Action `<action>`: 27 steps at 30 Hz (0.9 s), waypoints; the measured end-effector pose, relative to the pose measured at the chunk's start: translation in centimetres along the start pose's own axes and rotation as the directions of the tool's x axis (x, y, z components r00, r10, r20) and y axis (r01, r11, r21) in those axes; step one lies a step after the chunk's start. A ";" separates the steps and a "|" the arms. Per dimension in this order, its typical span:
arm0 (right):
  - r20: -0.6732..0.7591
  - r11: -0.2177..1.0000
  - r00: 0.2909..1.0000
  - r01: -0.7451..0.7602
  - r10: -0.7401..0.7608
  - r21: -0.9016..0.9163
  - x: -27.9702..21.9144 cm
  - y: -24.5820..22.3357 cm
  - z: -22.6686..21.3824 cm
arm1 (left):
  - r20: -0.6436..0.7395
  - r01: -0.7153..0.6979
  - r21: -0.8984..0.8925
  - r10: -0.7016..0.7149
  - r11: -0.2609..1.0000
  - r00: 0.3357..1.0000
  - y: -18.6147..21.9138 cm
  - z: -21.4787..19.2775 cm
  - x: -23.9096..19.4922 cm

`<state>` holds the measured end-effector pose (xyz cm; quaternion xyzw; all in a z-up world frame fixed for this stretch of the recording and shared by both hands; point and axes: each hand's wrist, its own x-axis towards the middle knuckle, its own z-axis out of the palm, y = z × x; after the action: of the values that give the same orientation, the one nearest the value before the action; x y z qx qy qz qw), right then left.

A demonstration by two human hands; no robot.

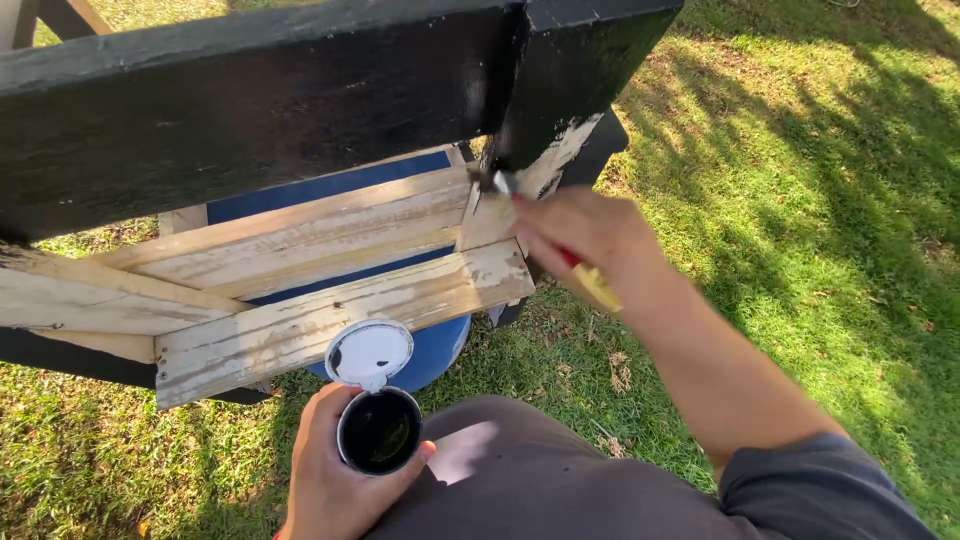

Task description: Painting a wooden chair with black paint using a brush

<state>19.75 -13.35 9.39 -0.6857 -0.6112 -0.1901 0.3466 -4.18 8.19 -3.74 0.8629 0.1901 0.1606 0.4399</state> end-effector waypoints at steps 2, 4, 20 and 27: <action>-0.093 0.976 0.989 0.097 -0.117 -0.195 -0.1 0.8 -1.0 | 0.001 -0.004 -0.015 0.004 1.000 1.000 0.4 0.0 -0.1; -0.159 0.904 0.953 0.178 -0.256 -0.389 0.0 0.9 -1.8 | -0.006 -0.009 -0.030 0.009 1.000 1.000 0.6 0.0 0.0; 0.110 0.961 0.967 -0.208 0.229 -0.181 -6.3 2.1 0.9 | -0.027 0.046 -0.018 -0.046 0.999 0.999 0.2 1.2 0.7; -0.087 0.984 0.996 -0.010 -0.005 -0.176 -2.7 1.6 -5.1 | 0.054 0.023 0.007 -0.023 1.000 0.998 1.9 0.9 1.0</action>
<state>21.67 -18.92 10.64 -0.7055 -0.5754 -0.2727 0.3112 -2.61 7.03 -2.60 0.8661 0.1885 0.1313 0.4440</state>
